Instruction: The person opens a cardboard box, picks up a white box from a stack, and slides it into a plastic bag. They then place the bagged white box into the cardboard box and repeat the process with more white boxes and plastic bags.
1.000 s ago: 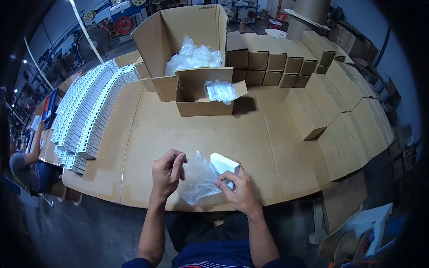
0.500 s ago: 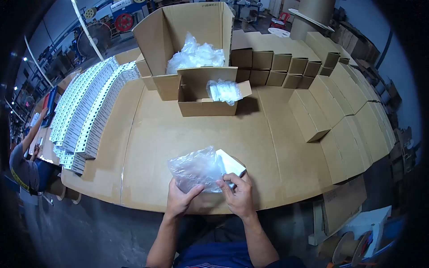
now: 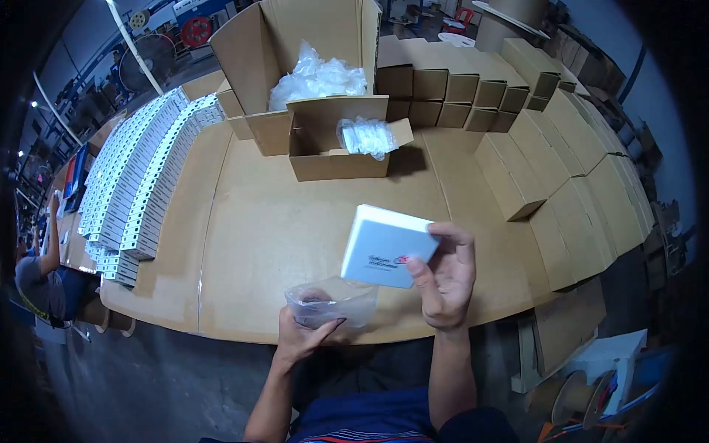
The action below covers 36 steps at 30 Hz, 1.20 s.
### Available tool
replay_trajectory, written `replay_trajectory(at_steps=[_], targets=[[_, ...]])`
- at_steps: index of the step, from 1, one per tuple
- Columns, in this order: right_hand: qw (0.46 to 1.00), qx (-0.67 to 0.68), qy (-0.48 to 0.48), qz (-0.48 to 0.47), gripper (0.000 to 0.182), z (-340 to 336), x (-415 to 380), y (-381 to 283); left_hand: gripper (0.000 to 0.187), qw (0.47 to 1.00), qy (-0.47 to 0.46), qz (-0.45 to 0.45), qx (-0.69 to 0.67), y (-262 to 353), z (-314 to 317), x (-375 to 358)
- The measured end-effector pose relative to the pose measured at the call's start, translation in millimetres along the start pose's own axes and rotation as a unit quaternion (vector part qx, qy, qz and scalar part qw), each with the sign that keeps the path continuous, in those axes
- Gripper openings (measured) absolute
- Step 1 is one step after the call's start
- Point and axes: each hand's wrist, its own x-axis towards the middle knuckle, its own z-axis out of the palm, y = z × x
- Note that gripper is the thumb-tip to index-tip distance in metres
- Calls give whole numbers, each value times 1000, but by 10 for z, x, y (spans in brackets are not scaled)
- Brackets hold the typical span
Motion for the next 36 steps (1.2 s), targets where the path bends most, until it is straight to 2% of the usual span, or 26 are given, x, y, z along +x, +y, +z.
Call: replay_trajectory(at_steps=[2,3,6,7,10,14,20,24,25,28,34,36], targets=[[994,-48,-84,-41,48,49,89,-38,38,1000,1,-1,4,2,11,-8],[993,2,-106,-55,42,129,137,-41,39,1000,3,1,9,21,16,-7],[965,-59,-250,-55,34,123,276,-50,41,1000,8,12,6,23,25,-22],[969,-75,-231,-49,30,226,309,-93,41,1000,8,18,2,18,24,-29],[951,-142,-269,-51,32,239,357,-91,44,999,5,21,45,22,1,-51],[943,-159,-281,-74,28,263,401,-93,48,998,7,15,57,23,-17,-69],[927,-108,-359,9,25,257,508,-159,52,997,11,13,70,19,-26,-22],[932,-96,-350,-1,23,390,478,-70,53,997,19,-1,77,67,26,-3],[925,-109,-363,28,24,378,474,-57,53,997,18,-5,77,74,26,-1],[946,-73,-306,84,27,456,407,-34,52,997,23,-9,77,26,19,-17],[953,-80,-261,132,30,433,299,92,52,999,30,-24,1,-70,22,-16],[956,-60,-243,153,28,423,265,145,53,999,27,-24,14,-8,10,6]])
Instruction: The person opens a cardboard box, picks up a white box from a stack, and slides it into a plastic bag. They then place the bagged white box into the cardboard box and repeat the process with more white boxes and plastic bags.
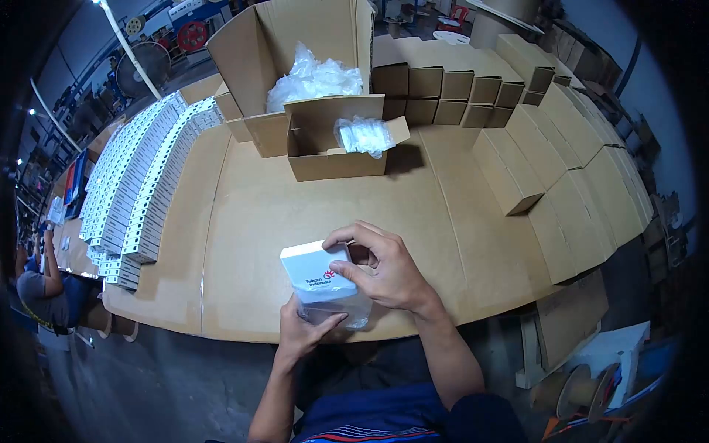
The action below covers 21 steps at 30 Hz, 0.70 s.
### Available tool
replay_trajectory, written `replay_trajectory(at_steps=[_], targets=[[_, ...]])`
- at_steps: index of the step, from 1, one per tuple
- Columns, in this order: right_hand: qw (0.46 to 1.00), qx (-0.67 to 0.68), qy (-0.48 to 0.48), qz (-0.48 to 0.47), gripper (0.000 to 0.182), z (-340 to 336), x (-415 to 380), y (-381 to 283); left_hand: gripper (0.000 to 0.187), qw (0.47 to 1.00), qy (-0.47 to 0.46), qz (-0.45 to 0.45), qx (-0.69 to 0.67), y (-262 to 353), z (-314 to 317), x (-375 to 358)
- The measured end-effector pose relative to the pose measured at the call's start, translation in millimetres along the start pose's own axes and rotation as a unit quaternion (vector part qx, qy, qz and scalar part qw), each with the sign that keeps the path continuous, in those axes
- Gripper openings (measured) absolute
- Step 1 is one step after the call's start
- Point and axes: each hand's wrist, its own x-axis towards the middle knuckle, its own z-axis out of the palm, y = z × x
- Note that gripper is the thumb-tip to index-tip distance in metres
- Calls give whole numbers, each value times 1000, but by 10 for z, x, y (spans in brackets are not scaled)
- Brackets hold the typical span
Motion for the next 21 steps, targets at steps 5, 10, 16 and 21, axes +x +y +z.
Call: replay_trajectory(at_steps=[5,10,16,21], targets=[[998,10,42,47,20,-2,-4,11,57,998,5,-20,-63,52,5,6],[992,-77,96,12,16,20,-41,266,39,973,21,-39,-225,-100,28,-47],[980,116,128,94,24,180,-214,400,41,941,111,-69,-311,-200,146,-34],[932,274,141,189,24,229,-597,757,39,942,148,-44,-297,-296,123,-14]])
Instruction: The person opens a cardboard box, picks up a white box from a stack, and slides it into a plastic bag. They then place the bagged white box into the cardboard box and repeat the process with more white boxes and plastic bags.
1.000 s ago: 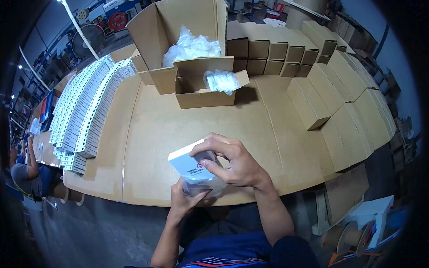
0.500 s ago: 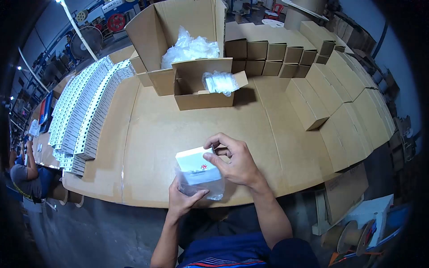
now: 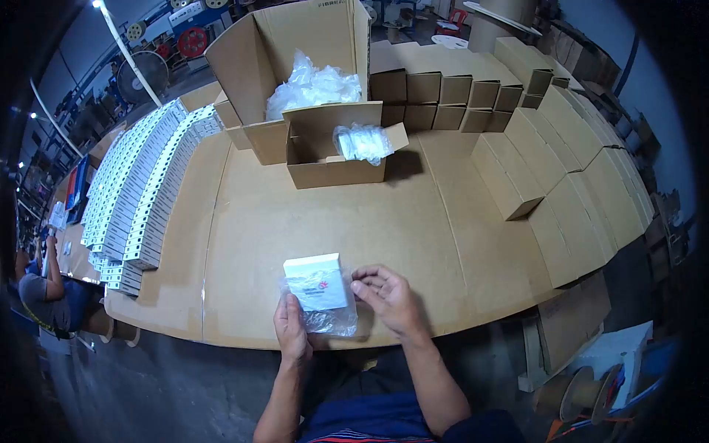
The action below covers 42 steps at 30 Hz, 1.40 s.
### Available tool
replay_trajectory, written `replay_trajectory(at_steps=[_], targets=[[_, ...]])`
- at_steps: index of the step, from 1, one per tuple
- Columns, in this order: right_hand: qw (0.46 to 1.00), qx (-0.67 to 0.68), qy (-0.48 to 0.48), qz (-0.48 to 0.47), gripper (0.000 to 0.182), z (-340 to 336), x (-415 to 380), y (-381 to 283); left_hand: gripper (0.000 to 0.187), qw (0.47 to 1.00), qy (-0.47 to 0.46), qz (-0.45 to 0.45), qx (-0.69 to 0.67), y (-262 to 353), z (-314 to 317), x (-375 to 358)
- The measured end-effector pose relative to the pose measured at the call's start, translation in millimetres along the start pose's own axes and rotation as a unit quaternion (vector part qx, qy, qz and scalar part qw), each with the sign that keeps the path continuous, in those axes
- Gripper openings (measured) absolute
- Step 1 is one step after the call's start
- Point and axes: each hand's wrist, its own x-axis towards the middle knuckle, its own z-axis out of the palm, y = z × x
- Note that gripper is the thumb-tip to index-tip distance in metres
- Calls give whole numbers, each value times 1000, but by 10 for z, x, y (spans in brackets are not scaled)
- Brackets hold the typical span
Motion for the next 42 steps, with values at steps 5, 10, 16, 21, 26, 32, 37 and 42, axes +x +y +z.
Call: replay_trajectory(at_steps=[5,10,16,21,26,32,37,42], targets=[[999,8,20,-44,15,12,-16,189,46,1000,-4,23,-7,-76,3,10],[997,-7,-11,-82,14,-62,-27,153,53,992,-51,46,109,-63,-112,9],[993,9,-45,-113,22,-131,-23,177,60,983,-85,57,151,182,42,8],[986,99,-43,-128,45,205,-45,-3,61,996,-73,51,9,3,37,41],[994,-21,-12,-105,50,209,-71,94,63,983,-127,75,106,269,245,42],[972,-166,-101,-129,31,44,-45,-38,28,985,-144,-17,97,194,92,39],[926,-294,-108,-212,20,28,2,-186,18,992,-91,-35,75,179,97,35],[975,-49,79,-201,12,-61,12,-153,19,997,-17,-53,52,220,127,83]])
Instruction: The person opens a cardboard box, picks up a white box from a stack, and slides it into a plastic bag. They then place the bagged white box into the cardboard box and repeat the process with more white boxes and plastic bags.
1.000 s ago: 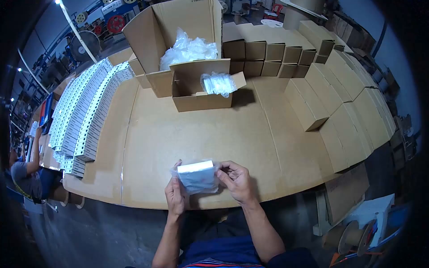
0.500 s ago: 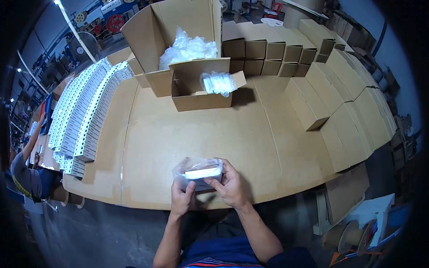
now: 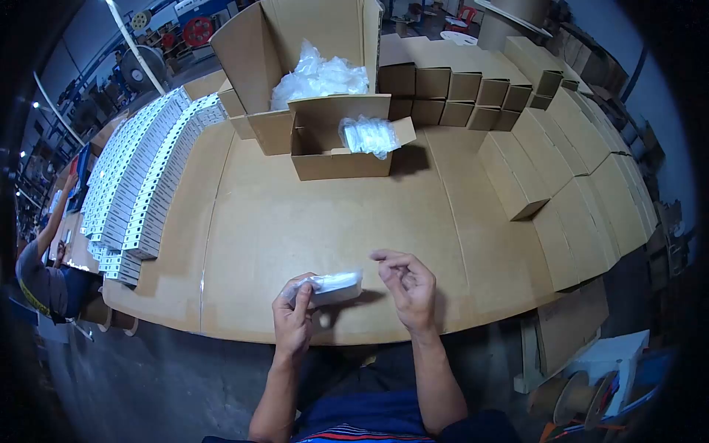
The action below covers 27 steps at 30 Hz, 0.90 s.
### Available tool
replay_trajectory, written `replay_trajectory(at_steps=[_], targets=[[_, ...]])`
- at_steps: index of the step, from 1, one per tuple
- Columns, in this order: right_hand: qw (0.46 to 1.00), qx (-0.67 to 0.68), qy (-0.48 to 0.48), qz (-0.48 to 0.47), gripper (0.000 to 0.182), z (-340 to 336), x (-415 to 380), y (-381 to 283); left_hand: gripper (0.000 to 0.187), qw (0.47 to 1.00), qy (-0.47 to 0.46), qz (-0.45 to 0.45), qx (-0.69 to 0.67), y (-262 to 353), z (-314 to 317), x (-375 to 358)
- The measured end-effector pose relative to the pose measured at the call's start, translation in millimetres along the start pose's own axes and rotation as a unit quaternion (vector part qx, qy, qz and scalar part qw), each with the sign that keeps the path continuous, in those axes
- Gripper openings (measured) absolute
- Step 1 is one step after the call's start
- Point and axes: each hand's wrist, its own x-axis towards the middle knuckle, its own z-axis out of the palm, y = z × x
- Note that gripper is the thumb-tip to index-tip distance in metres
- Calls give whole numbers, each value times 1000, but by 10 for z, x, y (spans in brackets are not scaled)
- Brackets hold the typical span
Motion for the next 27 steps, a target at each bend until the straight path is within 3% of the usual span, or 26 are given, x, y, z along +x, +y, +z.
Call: replay_trajectory(at_steps=[4,6,11,13,17,20,23,24,27], targets=[[956,-182,-206,-98,20,71,-23,-78,19,1000,-5,3,11,-9,7,16],[953,-213,-211,-48,24,129,-43,-105,18,999,-10,7,36,36,58,-11],[958,-190,-207,60,31,147,-27,-195,19,995,-8,-38,-96,4,-19,43],[955,-211,-207,37,31,119,-20,-158,18,991,10,-54,-120,126,63,31],[955,-222,-193,30,29,80,-33,-135,18,993,-62,-42,-90,-131,-197,76],[956,-231,-181,16,30,15,-15,-81,22,997,-19,64,-27,111,36,43],[941,-271,-194,-52,33,-7,36,-121,35,967,-111,168,154,276,102,7],[932,-288,-203,-81,34,3,56,-160,34,957,-174,130,193,293,11,13],[915,-351,-184,-73,36,60,62,-334,24,977,-159,30,138,243,-2,10]])
